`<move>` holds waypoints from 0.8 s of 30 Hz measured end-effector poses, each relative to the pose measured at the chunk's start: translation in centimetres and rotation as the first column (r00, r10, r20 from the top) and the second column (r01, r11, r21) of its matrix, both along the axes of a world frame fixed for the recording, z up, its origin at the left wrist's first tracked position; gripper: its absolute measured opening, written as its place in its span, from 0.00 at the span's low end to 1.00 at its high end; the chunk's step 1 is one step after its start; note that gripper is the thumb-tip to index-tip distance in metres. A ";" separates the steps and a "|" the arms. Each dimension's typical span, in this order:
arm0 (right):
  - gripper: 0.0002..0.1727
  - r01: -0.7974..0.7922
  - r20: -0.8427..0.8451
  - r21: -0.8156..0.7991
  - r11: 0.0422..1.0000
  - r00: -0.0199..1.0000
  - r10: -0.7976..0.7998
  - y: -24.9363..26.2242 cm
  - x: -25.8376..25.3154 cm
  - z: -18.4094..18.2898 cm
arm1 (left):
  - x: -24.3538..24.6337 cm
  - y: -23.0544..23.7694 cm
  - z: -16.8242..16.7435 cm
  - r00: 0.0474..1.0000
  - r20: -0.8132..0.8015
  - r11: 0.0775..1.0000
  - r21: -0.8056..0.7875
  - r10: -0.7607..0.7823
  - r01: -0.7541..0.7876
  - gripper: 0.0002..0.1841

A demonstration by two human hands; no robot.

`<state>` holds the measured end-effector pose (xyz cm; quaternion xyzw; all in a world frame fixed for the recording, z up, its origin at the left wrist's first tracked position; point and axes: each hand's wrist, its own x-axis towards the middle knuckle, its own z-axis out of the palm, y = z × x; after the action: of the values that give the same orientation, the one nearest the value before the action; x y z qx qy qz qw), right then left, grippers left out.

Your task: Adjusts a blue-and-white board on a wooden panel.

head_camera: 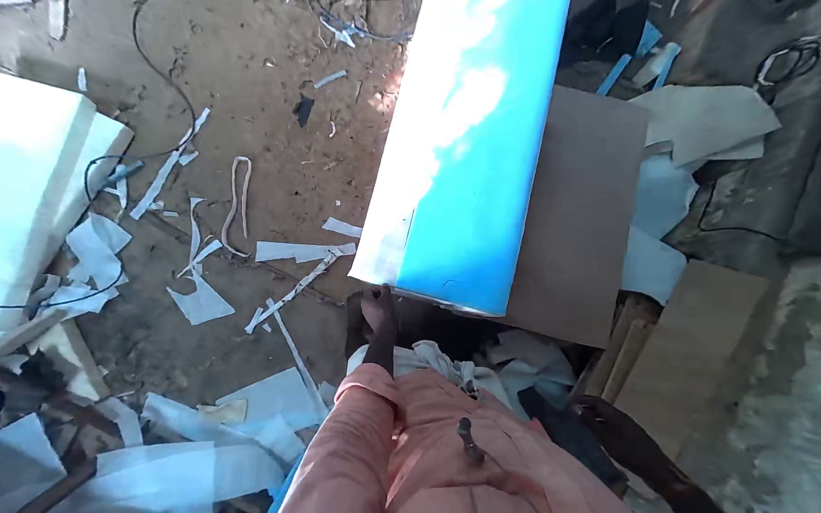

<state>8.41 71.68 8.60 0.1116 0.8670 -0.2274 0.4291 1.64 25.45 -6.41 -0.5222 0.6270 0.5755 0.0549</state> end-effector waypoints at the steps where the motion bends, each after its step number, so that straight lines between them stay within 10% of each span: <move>1: 0.25 -0.006 0.002 -0.001 1.000 1.000 0.006 -0.4 -0.1 0.1 | 0.0 -0.1 0.8 0.997 0.038 0.997 -0.050 -0.063 0.064 0.18; 16: 0.25 -0.042 0.057 0.048 0.998 0.998 0.039 -0.6 -1.3 0.6 | 0.6 -0.7 -2.1 0.982 -0.114 0.989 0.027 0.149 -0.147 0.18; 24: 0.23 -0.133 0.022 0.036 0.990 0.991 0.132 -2.3 -3.1 0.5 | -0.4 -1.9 0.9 0.991 0.092 0.985 -0.129 -0.102 0.113 0.18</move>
<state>5.31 69.36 9.13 0.0641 0.8723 -0.1810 0.4497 1.20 23.59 -5.47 -0.5143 0.6885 0.5055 0.0774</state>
